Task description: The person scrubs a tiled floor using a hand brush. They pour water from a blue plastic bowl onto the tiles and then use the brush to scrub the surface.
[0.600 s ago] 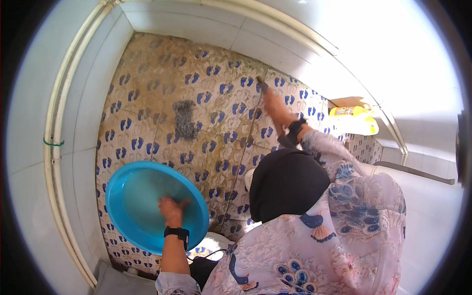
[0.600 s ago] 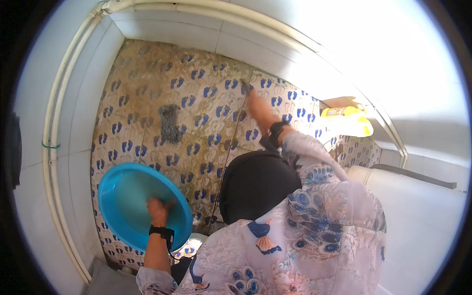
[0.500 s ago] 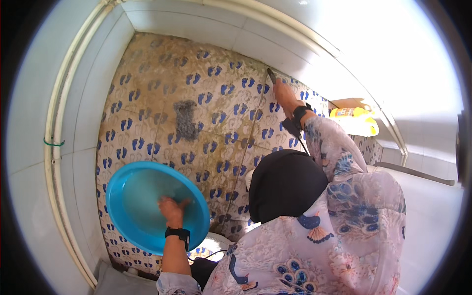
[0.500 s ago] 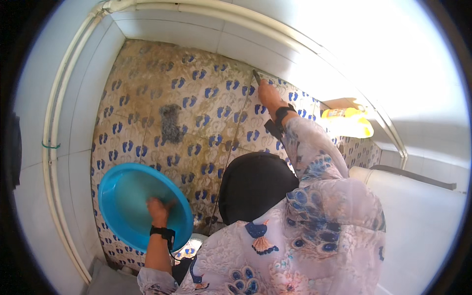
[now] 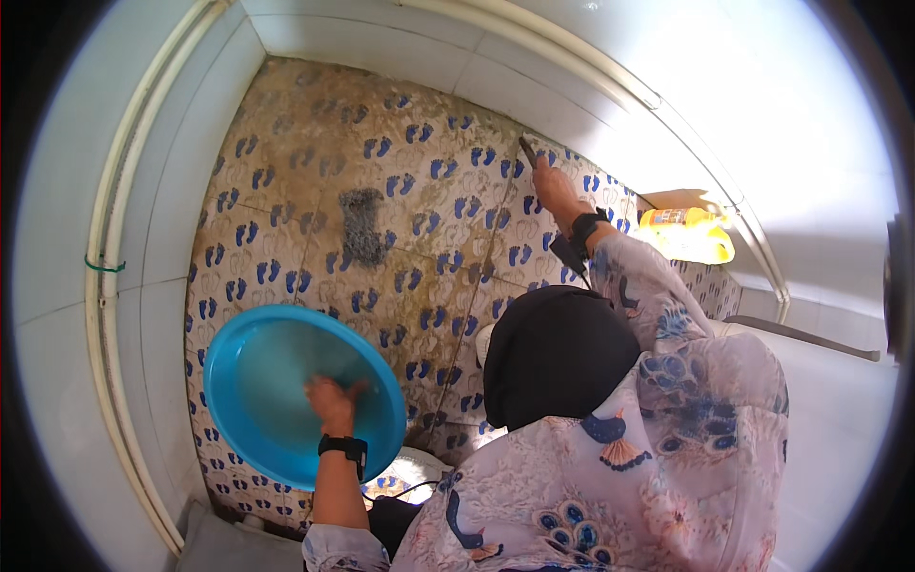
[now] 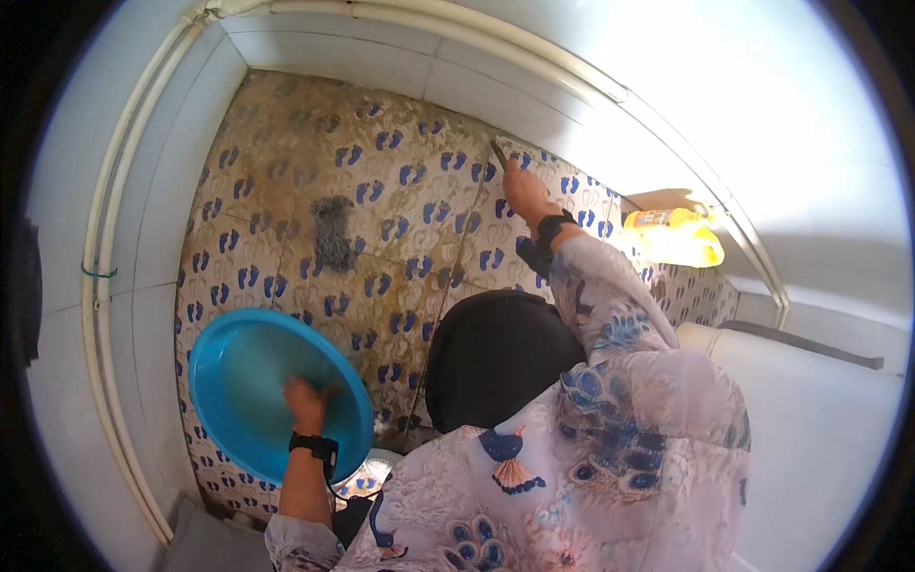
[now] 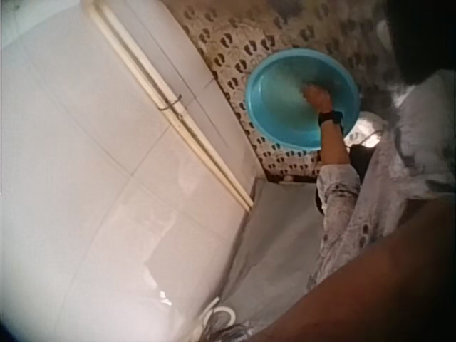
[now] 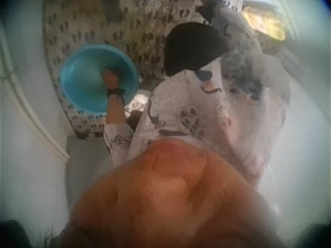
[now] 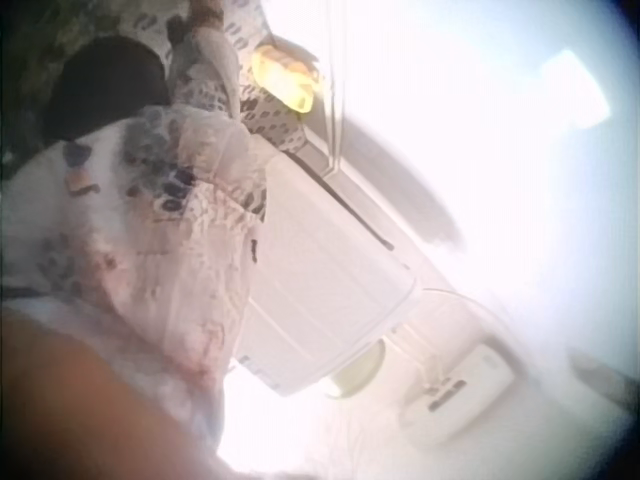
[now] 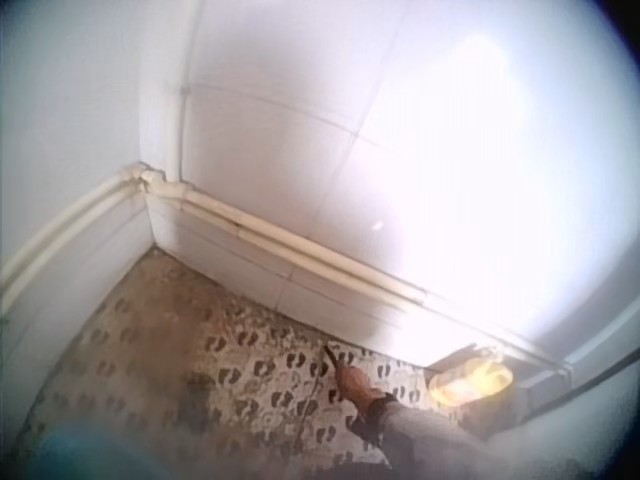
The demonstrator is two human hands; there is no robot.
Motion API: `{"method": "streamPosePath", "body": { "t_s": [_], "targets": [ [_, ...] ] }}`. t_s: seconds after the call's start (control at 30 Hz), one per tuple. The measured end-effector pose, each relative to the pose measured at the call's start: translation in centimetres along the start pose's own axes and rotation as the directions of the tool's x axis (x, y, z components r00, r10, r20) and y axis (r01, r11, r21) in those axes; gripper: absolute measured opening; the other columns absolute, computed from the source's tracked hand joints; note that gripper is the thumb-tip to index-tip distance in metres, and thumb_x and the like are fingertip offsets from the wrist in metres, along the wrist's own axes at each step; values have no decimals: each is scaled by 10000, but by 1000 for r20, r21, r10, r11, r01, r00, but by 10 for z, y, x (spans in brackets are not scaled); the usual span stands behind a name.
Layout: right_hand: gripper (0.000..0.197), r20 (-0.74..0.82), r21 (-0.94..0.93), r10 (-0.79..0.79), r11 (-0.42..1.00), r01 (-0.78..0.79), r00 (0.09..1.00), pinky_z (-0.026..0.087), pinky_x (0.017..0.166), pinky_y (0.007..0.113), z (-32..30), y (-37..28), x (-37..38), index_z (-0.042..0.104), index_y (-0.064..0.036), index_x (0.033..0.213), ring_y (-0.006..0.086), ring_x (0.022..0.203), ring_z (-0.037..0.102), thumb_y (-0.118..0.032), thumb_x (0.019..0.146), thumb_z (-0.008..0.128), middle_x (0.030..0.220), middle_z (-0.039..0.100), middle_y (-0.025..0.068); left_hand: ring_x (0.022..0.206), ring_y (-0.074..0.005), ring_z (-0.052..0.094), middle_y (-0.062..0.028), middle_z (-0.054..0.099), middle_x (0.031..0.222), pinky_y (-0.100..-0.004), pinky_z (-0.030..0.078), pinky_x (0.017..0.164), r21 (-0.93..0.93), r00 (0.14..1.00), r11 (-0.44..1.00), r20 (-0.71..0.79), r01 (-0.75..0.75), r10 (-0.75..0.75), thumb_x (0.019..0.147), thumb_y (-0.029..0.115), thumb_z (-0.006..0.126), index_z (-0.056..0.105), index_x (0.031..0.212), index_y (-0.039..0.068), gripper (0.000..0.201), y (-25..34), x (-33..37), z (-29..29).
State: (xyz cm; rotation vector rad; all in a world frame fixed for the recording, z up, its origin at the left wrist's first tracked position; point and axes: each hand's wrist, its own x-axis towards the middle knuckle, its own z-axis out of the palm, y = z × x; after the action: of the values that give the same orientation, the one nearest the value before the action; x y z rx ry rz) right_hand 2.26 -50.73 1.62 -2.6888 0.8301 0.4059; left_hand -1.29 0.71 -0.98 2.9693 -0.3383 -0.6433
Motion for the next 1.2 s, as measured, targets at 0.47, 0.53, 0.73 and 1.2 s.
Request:
{"method": "streamPosePath", "body": {
  "t_s": [0.47, 0.53, 0.73, 1.2],
  "targets": [
    [194, 27, 64, -28, 998, 26, 999, 438, 600, 475, 16, -29, -31, 372, 7, 947, 417, 708, 549, -149, 831, 367, 785, 554, 265, 838, -341, 527, -163, 574, 890, -416, 415, 760, -31, 976, 995, 203, 92, -84, 472, 517, 736, 601, 812, -21, 651, -3, 5, -4],
    [176, -21, 120, 103, 988, -100, 994, 449, 636, 459, -3, -14, -3, 391, 4, 946, 401, 734, 559, -111, 815, 364, 787, 563, 260, 845, -339, 527, -166, 574, 894, -417, 414, 767, -49, 986, 996, 157, 68, -60, 473, 517, 736, 602, 806, -19, 645, -9, 4, 6],
    [191, 24, -73, -117, 990, 118, 993, 450, 638, 445, 26, -33, -31, 388, 30, 960, 374, 715, 577, -70, 803, 347, 741, 575, 241, 833, -337, 536, -175, 576, 873, -415, 417, 768, 14, 981, 996, 173, 85, -86, 457, 512, 747, 589, 834, -16, 668, 5, 7, -15],
    [296, -8, 42, -142, 989, 142, 990, 451, 608, 445, 31, -55, -39, 365, 55, 1015, 391, 734, 558, -83, 762, 434, 795, 568, 233, 844, -337, 527, -193, 567, 877, -424, 392, 809, -22, 995, 1000, 99, 15, -13, 450, 512, 748, 570, 848, -26, 692, -13, 2, 7]
  ]
}}
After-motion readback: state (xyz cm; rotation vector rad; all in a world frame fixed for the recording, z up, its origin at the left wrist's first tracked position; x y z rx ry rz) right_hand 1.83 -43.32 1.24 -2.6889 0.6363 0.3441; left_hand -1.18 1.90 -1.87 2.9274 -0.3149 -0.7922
